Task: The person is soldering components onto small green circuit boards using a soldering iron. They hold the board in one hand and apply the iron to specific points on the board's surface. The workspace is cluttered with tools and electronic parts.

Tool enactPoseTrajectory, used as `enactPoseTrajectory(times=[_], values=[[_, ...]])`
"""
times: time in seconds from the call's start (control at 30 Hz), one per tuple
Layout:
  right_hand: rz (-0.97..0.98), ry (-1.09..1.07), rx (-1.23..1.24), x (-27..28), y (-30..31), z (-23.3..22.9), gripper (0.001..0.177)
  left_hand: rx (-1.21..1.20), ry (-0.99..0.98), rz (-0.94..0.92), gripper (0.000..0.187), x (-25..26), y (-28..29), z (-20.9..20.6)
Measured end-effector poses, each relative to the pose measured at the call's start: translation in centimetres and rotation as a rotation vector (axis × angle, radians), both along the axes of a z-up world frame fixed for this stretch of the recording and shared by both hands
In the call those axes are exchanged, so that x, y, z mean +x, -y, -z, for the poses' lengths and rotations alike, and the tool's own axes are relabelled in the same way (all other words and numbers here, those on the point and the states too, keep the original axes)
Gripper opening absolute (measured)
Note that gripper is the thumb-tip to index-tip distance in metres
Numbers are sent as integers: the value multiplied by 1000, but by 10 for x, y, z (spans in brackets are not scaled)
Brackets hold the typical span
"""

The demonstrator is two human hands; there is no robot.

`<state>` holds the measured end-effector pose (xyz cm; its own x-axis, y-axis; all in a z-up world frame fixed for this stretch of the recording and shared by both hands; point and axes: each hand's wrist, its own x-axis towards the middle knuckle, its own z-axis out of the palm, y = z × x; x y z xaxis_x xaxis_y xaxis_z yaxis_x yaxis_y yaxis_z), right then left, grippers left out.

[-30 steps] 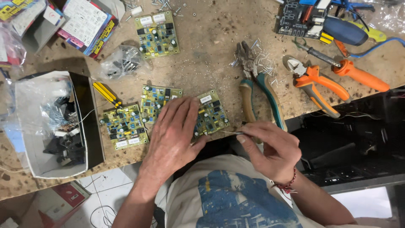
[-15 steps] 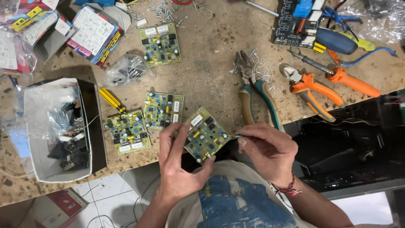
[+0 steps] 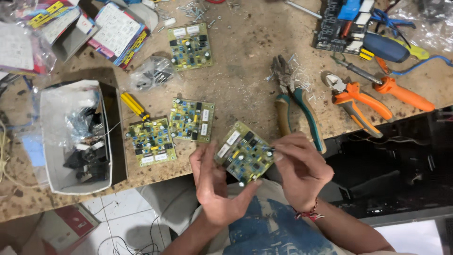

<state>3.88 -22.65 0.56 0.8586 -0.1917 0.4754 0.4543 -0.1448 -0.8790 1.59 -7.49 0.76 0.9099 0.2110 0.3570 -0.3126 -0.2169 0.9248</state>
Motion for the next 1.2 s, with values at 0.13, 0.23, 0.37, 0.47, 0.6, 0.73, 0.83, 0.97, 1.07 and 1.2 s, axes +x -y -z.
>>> enactPoseTrajectory(times=[0.13, 0.23, 0.37, 0.47, 0.6, 0.73, 0.83, 0.97, 1.07, 1.2], values=[[86, 27, 34, 0, -7, -3, 10, -126, 40, 17, 100, 3, 0, -4], [103, 24, 13, -3, -8, -2, 9, -208, 83, 9, 92, 0, 8, -4], [116, 116, -23, -5, -7, 10, 10, -768, 21, 134, 105, -7, 17, -1], [63, 180, -101, 0, -4, 2, 9, -801, -29, 150, 105, -8, 13, 1], [-47, 178, -306, -3, 4, -5, 13, -778, -9, 154, 97, -7, 10, 1], [-19, 306, -397, 7, 4, -32, 6, -739, -46, 65, 102, -11, 14, 2], [-105, 276, -506, -1, 9, -39, 9, -718, -9, 74, 100, -11, 16, -4], [-186, 174, -593, -7, 9, -36, 13, -723, 19, 150, 90, -14, 19, -14], [-201, 173, -594, -7, 6, -38, 12, -734, 18, 163, 89, -17, 17, -16], [-197, 195, -605, -4, 0, -46, 11, -704, 42, 144, 88, -18, 17, -13]])
